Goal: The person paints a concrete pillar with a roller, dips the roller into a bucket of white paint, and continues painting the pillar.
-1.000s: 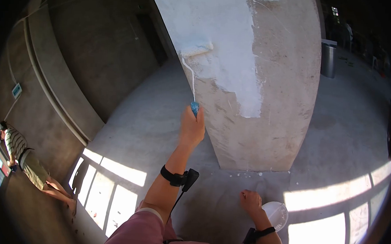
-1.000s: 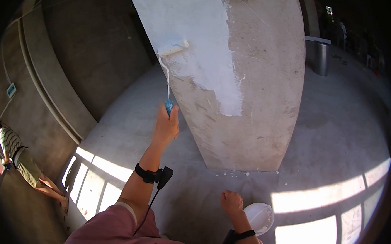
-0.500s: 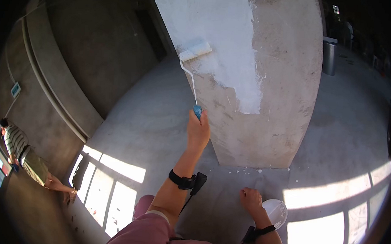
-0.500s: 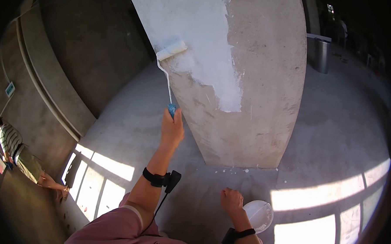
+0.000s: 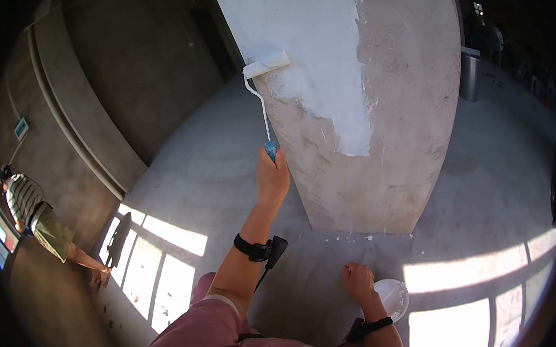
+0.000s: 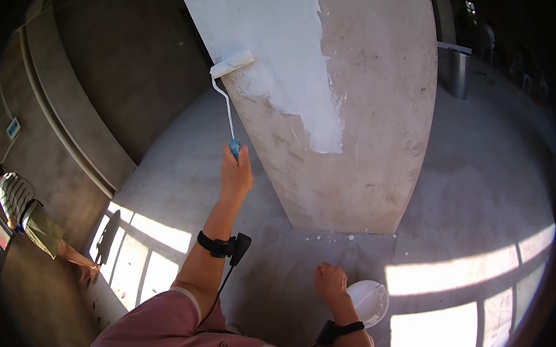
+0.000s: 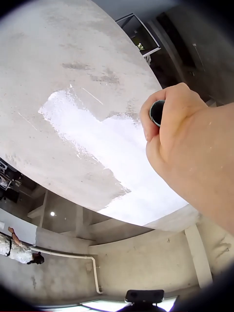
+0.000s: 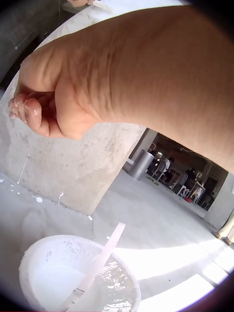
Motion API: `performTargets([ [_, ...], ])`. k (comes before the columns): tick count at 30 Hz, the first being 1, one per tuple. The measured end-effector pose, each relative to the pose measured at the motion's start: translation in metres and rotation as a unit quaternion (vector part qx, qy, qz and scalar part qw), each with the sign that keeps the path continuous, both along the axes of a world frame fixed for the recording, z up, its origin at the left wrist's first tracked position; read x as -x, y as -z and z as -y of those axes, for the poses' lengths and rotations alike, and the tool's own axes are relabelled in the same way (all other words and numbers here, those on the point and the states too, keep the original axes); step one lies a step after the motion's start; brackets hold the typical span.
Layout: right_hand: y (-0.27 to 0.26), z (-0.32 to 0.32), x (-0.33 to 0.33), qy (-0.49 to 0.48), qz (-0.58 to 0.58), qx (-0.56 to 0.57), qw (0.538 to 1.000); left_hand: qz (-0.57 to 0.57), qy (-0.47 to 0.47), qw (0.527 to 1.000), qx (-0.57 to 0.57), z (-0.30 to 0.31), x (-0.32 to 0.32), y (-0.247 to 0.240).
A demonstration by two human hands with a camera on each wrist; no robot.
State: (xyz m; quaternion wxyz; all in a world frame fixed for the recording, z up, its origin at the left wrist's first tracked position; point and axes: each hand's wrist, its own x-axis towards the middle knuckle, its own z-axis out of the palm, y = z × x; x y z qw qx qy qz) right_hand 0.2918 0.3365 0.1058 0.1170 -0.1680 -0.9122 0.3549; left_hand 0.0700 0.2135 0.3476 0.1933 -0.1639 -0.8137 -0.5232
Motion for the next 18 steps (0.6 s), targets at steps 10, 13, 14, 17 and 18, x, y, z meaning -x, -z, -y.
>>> performTargets([
  [10,0.004,-0.001,0.000,0.006,0.034,-0.009,0.999,-0.001,0.033,0.999,-0.008,0.006,0.012,-0.008],
  [13,0.007,-0.002,0.000,0.007,0.012,-0.002,1.000,-0.028,0.031,0.999,-0.014,0.005,0.016,-0.024],
  [14,0.007,-0.003,0.001,0.005,0.013,-0.003,1.000,-0.033,0.022,0.999,-0.002,0.003,0.015,-0.026],
  [17,0.008,-0.003,0.003,0.003,0.006,-0.004,1.000,-0.055,0.017,0.997,0.045,0.009,0.013,0.011],
  [18,0.010,-0.003,0.003,0.001,0.003,-0.006,1.000,-0.057,0.017,0.997,0.044,0.010,0.006,0.007],
])
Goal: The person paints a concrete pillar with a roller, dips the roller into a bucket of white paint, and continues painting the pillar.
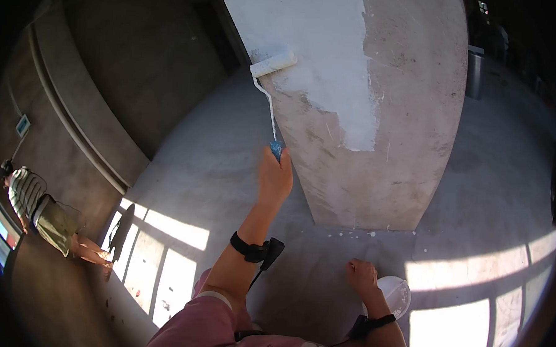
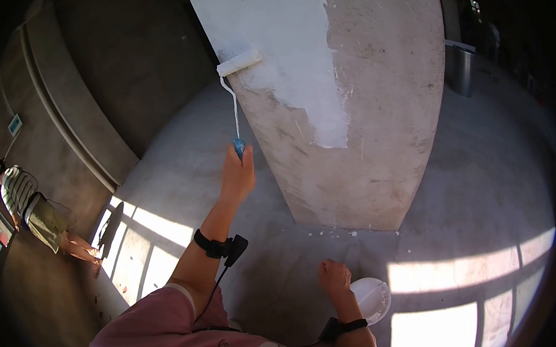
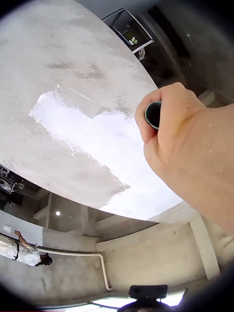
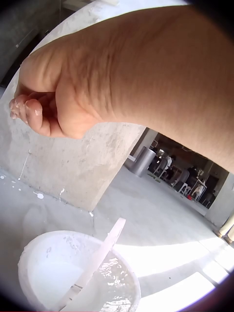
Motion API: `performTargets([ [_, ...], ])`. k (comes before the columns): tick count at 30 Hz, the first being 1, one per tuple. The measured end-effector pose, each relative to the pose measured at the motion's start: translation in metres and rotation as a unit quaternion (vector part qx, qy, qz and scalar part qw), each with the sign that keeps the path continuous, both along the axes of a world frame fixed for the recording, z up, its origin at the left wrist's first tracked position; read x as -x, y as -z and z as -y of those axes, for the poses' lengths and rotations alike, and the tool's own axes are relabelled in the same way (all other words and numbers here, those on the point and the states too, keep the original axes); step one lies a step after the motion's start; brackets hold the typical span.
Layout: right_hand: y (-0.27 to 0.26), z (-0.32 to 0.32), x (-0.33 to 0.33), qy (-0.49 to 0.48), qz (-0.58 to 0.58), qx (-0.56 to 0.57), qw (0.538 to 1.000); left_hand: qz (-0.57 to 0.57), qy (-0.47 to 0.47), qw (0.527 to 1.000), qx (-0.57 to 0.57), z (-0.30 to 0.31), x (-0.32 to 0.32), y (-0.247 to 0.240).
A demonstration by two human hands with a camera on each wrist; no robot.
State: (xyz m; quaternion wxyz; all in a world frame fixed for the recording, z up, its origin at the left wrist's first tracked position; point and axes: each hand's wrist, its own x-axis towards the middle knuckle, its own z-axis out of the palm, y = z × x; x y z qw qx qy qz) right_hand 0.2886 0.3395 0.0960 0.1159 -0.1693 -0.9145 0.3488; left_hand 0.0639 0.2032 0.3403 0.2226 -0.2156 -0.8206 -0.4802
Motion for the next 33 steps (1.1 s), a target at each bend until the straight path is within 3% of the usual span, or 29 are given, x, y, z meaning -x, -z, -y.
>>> performTargets([
  [3,-0.003,0.000,-0.003,0.000,-0.014,0.003,1.000,-0.047,-0.016,0.999,0.022,0.001,-0.014,-0.020],
  [5,-0.003,0.003,-0.004,-0.002,-0.026,0.010,1.000,0.040,0.006,0.999,-0.024,0.002,-0.003,-0.036],
  [9,-0.002,0.003,-0.004,0.000,-0.033,-0.008,0.999,0.055,-0.015,0.998,0.007,0.008,-0.011,-0.035],
  [11,-0.003,0.004,-0.002,0.002,-0.033,-0.009,0.999,-0.072,-0.064,0.993,0.068,0.013,-0.013,-0.016],
  [12,-0.002,0.005,-0.002,0.004,-0.036,-0.004,0.999,-0.073,-0.064,0.993,0.067,0.013,-0.014,-0.020],
  [15,-0.005,0.006,-0.003,0.007,-0.038,0.003,0.999,-0.054,-0.046,0.996,0.048,0.010,-0.013,-0.036],
  [17,-0.007,0.009,-0.004,0.006,-0.035,0.005,0.999,0.071,-0.009,0.997,0.005,0.008,-0.014,-0.048],
  [21,-0.002,0.007,0.000,0.005,-0.018,-0.005,1.000,-0.006,-0.017,1.000,0.024,0.010,-0.019,-0.011],
  [23,-0.001,0.007,0.003,0.006,-0.009,-0.014,1.000,0.044,0.002,0.997,0.060,0.014,-0.024,0.011],
  [26,-0.004,0.005,0.000,0.000,0.001,-0.009,1.000,-0.002,0.023,0.999,0.028,0.015,-0.012,0.003],
  [30,-0.006,0.007,-0.001,-0.003,-0.003,-0.004,1.000,-0.030,0.043,0.998,-0.021,0.009,0.025,-0.062],
  [33,-0.009,0.009,-0.002,-0.007,-0.004,0.001,1.000,0.011,0.076,0.996,-0.053,0.004,0.015,-0.100],
])
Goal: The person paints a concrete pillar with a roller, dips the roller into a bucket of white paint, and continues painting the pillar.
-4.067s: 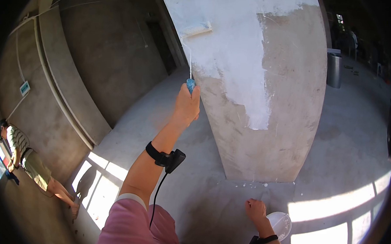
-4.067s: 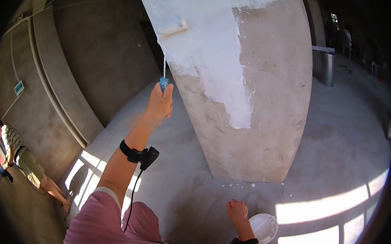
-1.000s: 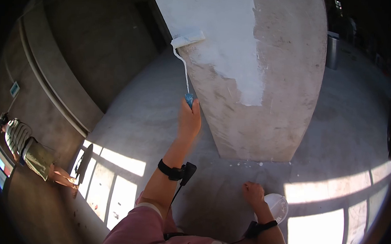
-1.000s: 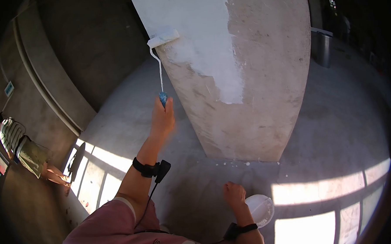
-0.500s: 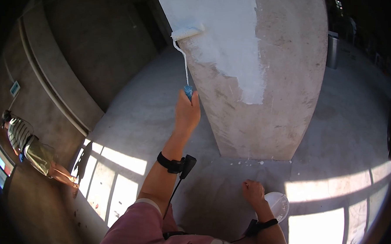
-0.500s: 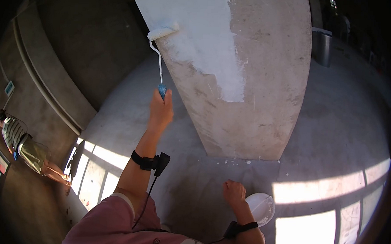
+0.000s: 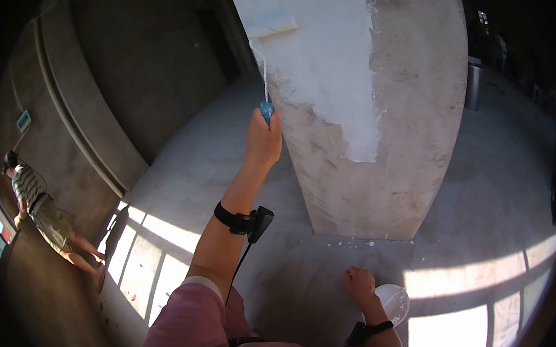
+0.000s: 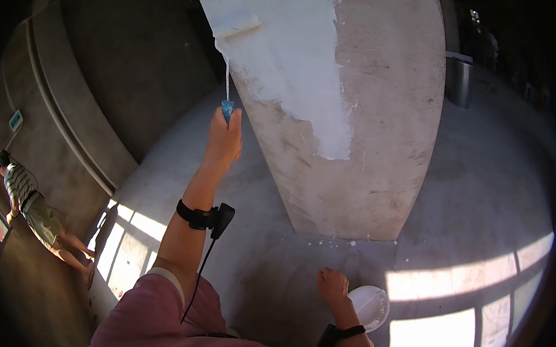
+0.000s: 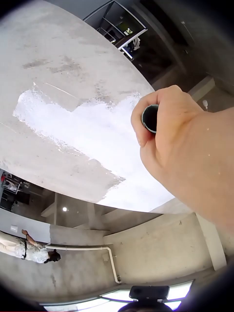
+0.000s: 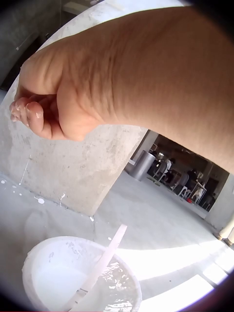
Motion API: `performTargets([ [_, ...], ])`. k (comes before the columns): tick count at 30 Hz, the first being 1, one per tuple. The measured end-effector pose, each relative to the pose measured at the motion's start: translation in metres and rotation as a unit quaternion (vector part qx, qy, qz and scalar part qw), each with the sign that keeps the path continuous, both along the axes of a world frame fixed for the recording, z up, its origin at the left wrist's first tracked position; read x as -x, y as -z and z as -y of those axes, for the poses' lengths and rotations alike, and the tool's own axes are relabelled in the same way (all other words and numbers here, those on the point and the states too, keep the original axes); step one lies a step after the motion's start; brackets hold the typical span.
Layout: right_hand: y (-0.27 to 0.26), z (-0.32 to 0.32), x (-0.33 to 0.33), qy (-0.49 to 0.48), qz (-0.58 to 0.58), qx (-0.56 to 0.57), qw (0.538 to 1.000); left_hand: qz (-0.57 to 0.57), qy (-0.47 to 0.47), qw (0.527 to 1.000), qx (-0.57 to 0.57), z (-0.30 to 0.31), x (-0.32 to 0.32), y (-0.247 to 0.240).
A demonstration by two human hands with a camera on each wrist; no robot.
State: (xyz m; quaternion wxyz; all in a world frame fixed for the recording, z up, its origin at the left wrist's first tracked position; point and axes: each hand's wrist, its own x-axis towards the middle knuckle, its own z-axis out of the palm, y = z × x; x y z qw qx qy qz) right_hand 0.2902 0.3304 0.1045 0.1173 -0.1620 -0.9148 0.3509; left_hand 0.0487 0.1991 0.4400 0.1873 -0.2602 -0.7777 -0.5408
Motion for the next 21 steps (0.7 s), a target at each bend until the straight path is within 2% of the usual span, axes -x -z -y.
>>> performTargets([
  [3,-0.001,0.000,0.000,-0.003,0.008,-0.003,1.000,-0.056,-0.051,0.995,0.062,0.001,0.013,0.039],
  [6,-0.003,0.001,0.002,-0.001,0.005,0.000,1.000,-0.045,-0.088,0.988,0.114,0.011,-0.022,0.076],
  [10,0.002,0.000,0.003,0.002,0.005,0.002,1.000,-0.008,-0.084,0.988,0.133,0.031,-0.030,0.150],
  [12,0.003,-0.001,0.003,-0.002,0.010,0.001,1.000,0.012,-0.077,0.989,0.126,0.040,-0.035,0.172],
  [14,0.005,-0.001,0.002,-0.004,0.015,0.001,1.000,0.047,-0.025,0.997,0.049,0.047,-0.036,0.182],
  [17,0.007,0.000,0.003,-0.002,0.004,-0.013,1.000,0.062,-0.038,0.996,0.043,0.059,-0.022,0.186],
  [21,0.007,0.003,0.004,-0.009,0.003,-0.014,1.000,0.051,-0.057,0.996,0.053,0.057,-0.029,0.150],
])
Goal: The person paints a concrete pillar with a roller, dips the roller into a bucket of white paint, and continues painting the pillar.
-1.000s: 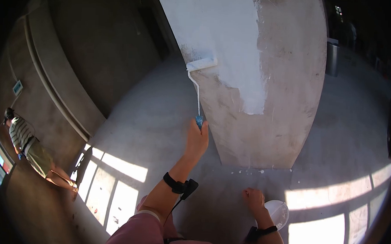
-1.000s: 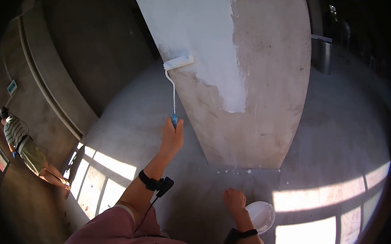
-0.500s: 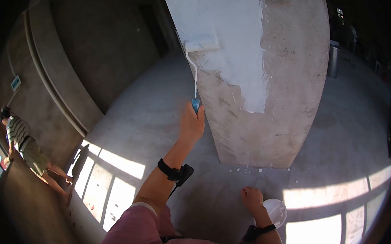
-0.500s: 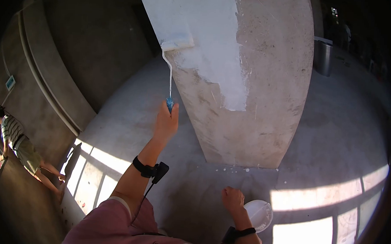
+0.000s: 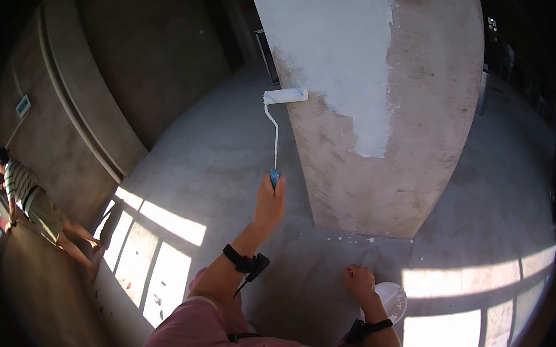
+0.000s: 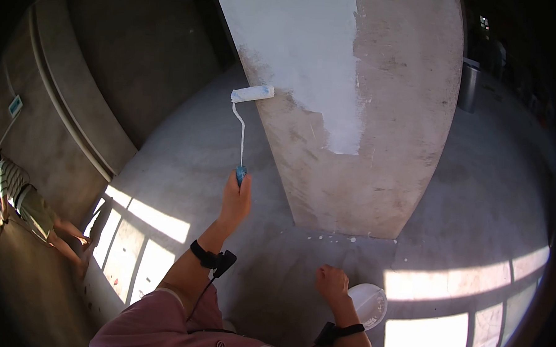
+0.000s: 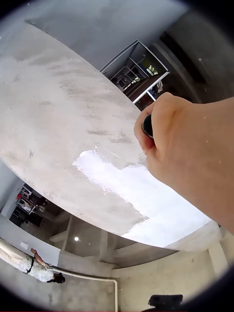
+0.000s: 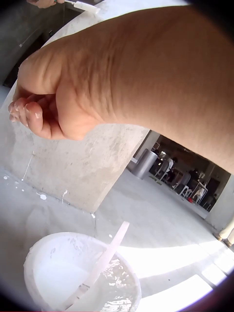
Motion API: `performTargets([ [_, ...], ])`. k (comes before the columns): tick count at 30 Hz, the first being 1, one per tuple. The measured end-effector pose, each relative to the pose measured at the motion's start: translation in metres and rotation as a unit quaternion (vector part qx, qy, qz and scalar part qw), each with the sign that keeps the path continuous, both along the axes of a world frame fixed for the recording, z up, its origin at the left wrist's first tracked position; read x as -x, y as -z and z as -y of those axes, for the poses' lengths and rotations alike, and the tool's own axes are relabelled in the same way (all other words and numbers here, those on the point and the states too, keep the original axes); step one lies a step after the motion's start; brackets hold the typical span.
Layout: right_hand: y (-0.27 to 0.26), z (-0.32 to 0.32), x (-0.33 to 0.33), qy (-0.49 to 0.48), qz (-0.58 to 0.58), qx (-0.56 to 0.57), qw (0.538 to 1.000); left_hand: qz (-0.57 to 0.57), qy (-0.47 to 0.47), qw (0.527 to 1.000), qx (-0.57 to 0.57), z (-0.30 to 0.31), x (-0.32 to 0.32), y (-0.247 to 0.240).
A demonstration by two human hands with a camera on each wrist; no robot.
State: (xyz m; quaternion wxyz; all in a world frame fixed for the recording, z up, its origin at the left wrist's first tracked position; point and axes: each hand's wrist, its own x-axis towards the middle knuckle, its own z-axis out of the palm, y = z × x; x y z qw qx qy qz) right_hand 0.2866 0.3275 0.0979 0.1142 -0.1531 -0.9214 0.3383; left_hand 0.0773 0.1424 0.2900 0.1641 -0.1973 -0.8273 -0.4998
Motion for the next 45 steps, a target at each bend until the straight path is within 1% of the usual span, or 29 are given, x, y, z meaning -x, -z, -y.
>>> performTargets([
  [2,0.002,0.000,0.001,0.003,-0.002,0.000,1.000,-0.057,-0.011,0.998,0.023,-0.005,0.007,-0.008],
  [5,0.004,0.000,0.003,0.005,-0.009,0.001,1.000,-0.090,-0.033,0.995,0.035,-0.013,0.019,-0.038],
  [6,0.004,0.000,0.002,0.005,-0.012,-0.002,1.000,-0.089,-0.033,0.995,0.036,-0.018,0.020,-0.054],
  [8,0.003,0.002,0.001,0.001,-0.011,-0.004,1.000,-0.047,-0.031,0.998,0.008,-0.026,0.020,-0.080],
  [12,-0.004,0.002,0.002,-0.004,0.003,-0.003,1.000,-0.038,-0.049,0.998,0.024,-0.028,0.028,-0.066],
  [14,-0.004,0.000,0.002,-0.008,0.004,0.003,1.000,-0.048,-0.061,0.995,0.065,-0.023,0.013,-0.047],
  [15,-0.005,0.000,0.003,-0.007,0.010,0.005,1.000,-0.048,-0.061,0.995,0.066,-0.020,0.009,-0.034],
  [17,-0.004,0.000,0.003,-0.006,0.014,0.008,1.000,-0.023,-0.028,0.997,0.071,-0.015,0.009,-0.010],
  [18,-0.002,0.000,0.004,-0.004,0.012,0.007,1.000,-0.024,-0.027,0.997,0.071,-0.016,0.008,-0.015],
  [20,0.001,0.000,0.004,-0.004,0.012,0.006,1.000,-0.106,-0.045,0.991,0.068,-0.016,0.011,-0.025],
  [23,0.005,0.002,0.005,-0.011,0.009,0.007,1.000,-0.068,-0.037,0.996,0.051,-0.025,0.017,-0.070],
  [25,0.005,0.002,0.006,-0.005,-0.002,-0.016,1.000,-0.074,-0.051,0.995,0.053,-0.030,0.023,-0.076],
  [27,0.003,0.002,0.006,-0.003,0.003,-0.012,1.000,-0.081,-0.064,0.993,0.055,-0.032,0.025,-0.068],
  [29,0.001,0.001,0.006,0.001,0.008,-0.010,1.000,-0.141,-0.074,0.984,0.077,-0.027,0.026,-0.035],
  [30,0.000,0.001,0.005,0.000,0.007,-0.001,1.000,-0.142,-0.072,0.984,0.076,-0.025,0.019,-0.021],
  [32,0.000,-0.001,0.004,0.000,0.005,0.009,1.000,-0.076,-0.035,0.995,0.059,-0.021,0.006,0.000],
  [35,0.003,-0.003,0.002,0.001,0.003,0.013,1.000,-0.060,-0.035,0.997,0.027,-0.022,0.008,-0.007],
  [36,0.005,-0.003,0.001,-0.001,-0.004,0.002,1.000,-0.059,-0.034,0.997,0.028,-0.023,0.012,-0.017],
  [38,0.005,-0.001,-0.001,-0.004,-0.010,-0.006,1.000,-0.122,-0.054,0.990,0.036,-0.028,0.028,-0.050],
  [39,0.000,-0.001,-0.001,-0.003,0.004,-0.002,1.000,-0.122,-0.054,0.990,0.037,-0.031,0.033,-0.063],
  [41,-0.002,-0.001,-0.001,-0.002,0.018,0.002,1.000,-0.096,-0.053,0.994,-0.004,-0.035,0.038,-0.080],
  [42,-0.002,-0.002,-0.001,-0.003,0.022,0.004,1.000,-0.096,-0.054,0.994,-0.004,-0.036,0.037,-0.077],
  [44,-0.002,-0.002,0.001,-0.004,0.024,0.006,1.000,-0.154,-0.086,0.984,0.027,-0.034,0.030,-0.065],
  [45,-0.001,-0.002,0.001,0.001,0.011,0.002,1.000,-0.114,-0.075,0.990,0.033,-0.029,0.026,-0.052],
])
